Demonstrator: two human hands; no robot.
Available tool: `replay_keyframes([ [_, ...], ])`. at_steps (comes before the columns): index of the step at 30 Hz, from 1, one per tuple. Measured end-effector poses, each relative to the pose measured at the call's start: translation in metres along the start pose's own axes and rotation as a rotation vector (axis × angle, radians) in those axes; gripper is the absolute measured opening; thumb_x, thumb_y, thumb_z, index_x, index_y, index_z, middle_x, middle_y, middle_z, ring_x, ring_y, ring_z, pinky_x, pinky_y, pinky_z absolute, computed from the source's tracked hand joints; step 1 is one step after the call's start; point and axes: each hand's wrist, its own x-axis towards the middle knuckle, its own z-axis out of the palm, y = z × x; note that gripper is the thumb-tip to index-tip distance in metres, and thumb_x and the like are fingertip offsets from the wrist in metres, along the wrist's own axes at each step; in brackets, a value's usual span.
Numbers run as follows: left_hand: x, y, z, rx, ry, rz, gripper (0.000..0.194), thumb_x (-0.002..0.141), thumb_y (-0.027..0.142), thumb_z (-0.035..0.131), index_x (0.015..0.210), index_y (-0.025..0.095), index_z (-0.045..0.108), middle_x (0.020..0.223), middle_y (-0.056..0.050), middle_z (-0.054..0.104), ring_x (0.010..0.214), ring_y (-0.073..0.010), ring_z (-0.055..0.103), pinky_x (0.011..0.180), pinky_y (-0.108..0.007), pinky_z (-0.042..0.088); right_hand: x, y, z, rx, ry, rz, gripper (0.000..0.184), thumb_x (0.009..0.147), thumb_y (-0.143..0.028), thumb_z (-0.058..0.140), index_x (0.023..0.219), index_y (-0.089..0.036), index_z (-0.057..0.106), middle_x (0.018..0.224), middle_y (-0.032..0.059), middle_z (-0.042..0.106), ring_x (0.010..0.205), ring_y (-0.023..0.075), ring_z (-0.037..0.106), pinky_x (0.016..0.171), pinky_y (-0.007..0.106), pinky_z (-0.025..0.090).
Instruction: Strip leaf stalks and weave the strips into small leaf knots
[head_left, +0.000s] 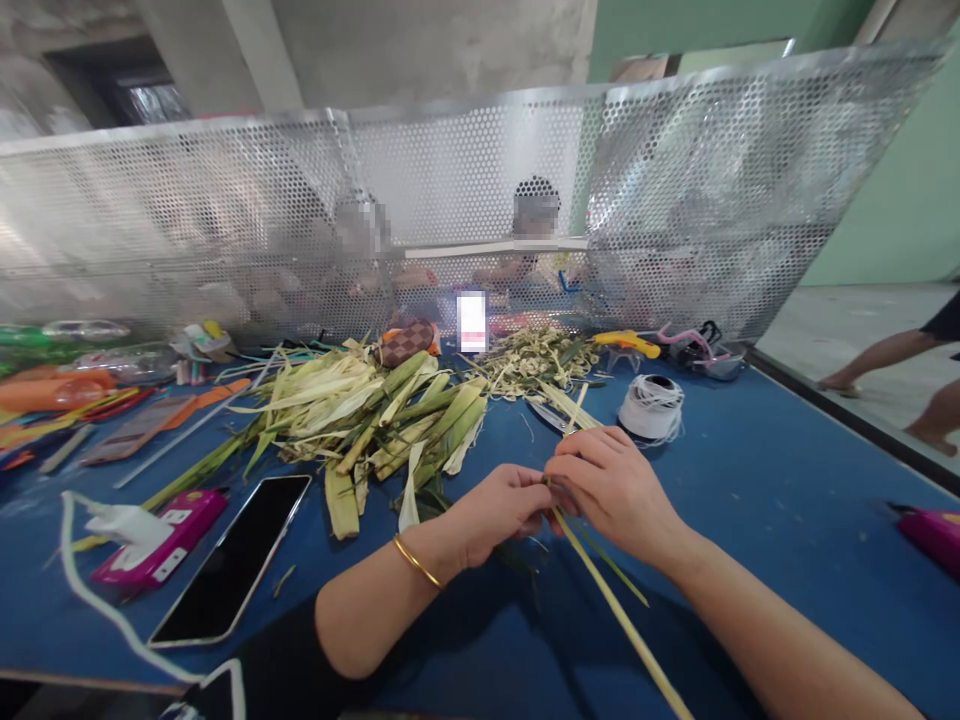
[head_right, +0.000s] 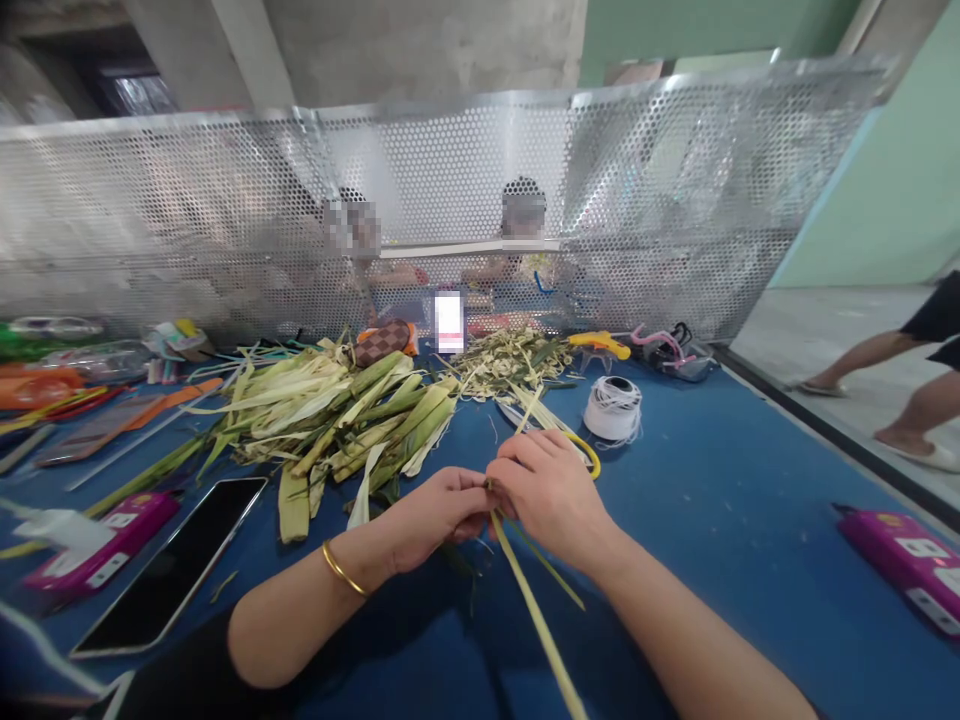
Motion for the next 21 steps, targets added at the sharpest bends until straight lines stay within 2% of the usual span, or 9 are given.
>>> replay_keyframes([
  [3, 0.000, 0.002, -0.003, -0.039, 0.023, 0.045, 0.017, 0.071, 0.024, 0.056, 0.073, 0.012, 0.068, 0.057, 0.001, 0.055, 0.042, -0.0038, 0.028, 0.043, -0.023, 0.013, -0.002, 0.002, -0.001, 0.190, 0.036, 0.234, 0.016, 0.090, -0.021, 0.046, 0.086, -0.020, 0.062, 0.083, 0.0056, 0.064, 0.078, 0.0177, 0.058, 0.069, 0.031, 0.043],
  [6, 0.000, 0.008, -0.009, -0.117, 0.033, 0.048, 0.020, 0.072, 0.025, 0.058, 0.083, 0.013, 0.070, 0.064, 0.001, 0.055, 0.042, -0.0029, 0.026, 0.043, -0.023, 0.010, -0.004, 0.007, -0.004, 0.471, -0.086, 0.511, 0.012, 0.088, -0.030, 0.050, 0.085, -0.020, 0.057, 0.076, 0.0021, 0.062, 0.069, 0.0154, 0.058, 0.061, 0.028, 0.047],
  [9, 0.000, 0.012, -0.012, -0.173, 0.059, 0.065, 0.024, 0.070, 0.023, 0.060, 0.090, 0.012, 0.070, 0.065, 0.001, 0.054, 0.043, -0.0027, 0.024, 0.043, -0.023, 0.009, -0.006, 0.010, -0.003, 0.733, -0.285, 0.608, 0.010, 0.086, -0.031, 0.051, 0.086, -0.021, 0.053, 0.071, -0.0011, 0.062, 0.062, 0.0140, 0.060, 0.059, 0.028, 0.049],
  [11, 0.000, 0.012, -0.013, -0.196, 0.076, 0.077, 0.027, 0.070, 0.022, 0.059, 0.093, 0.012, 0.070, 0.065, 0.001, 0.054, 0.044, -0.0028, 0.024, 0.043, -0.023, 0.009, -0.007, 0.009, -0.001, 0.768, -0.318, 0.646, 0.008, 0.086, -0.029, 0.050, 0.090, -0.022, 0.051, 0.068, -0.0030, 0.061, 0.052, 0.0123, 0.058, 0.055, 0.028, 0.048],
  [13, 0.000, 0.012, -0.012, -0.216, 0.102, 0.090, 0.030, 0.069, 0.021, 0.059, 0.095, 0.013, 0.069, 0.065, 0.001, 0.054, 0.044, -0.0028, 0.025, 0.044, -0.022, 0.011, -0.006, 0.009, 0.002, 0.724, -0.279, 0.651, 0.011, 0.086, -0.028, 0.050, 0.094, -0.021, 0.053, 0.067, -0.0029, 0.062, 0.048, 0.0116, 0.055, 0.052, 0.027, 0.046],
  [16, 0.000, 0.009, -0.010, -0.195, 0.110, 0.076, 0.026, 0.067, 0.020, 0.058, 0.090, 0.013, 0.069, 0.063, 0.002, 0.053, 0.043, -0.0028, 0.027, 0.044, -0.021, 0.013, -0.005, 0.008, 0.006, 0.652, -0.140, 0.628, 0.020, 0.084, -0.034, 0.053, 0.097, -0.022, 0.061, 0.080, 0.0026, 0.066, 0.066, 0.0154, 0.060, 0.060, 0.029, 0.049],
  [18, 0.000, 0.007, -0.009, -0.135, 0.055, 0.033, 0.023, 0.067, 0.019, 0.057, 0.085, 0.012, 0.069, 0.061, 0.002, 0.052, 0.042, -0.0029, 0.027, 0.043, -0.021, 0.013, -0.003, 0.007, 0.007, 0.663, -0.061, 0.674, 0.025, 0.080, -0.038, 0.057, 0.098, -0.021, 0.065, 0.086, 0.0046, 0.066, 0.076, 0.0177, 0.061, 0.066, 0.031, 0.050],
  [21, -0.001, 0.004, -0.005, -0.045, -0.045, -0.016, 0.020, 0.069, 0.018, 0.055, 0.081, 0.011, 0.069, 0.059, 0.003, 0.050, 0.041, -0.0030, 0.028, 0.042, -0.021, 0.015, 0.001, 0.002, 0.008, 0.850, -0.052, 0.792, 0.027, 0.076, -0.040, 0.060, 0.091, -0.018, 0.066, 0.075, 0.0024, 0.063, 0.067, 0.0159, 0.058, 0.064, 0.030, 0.048],
])
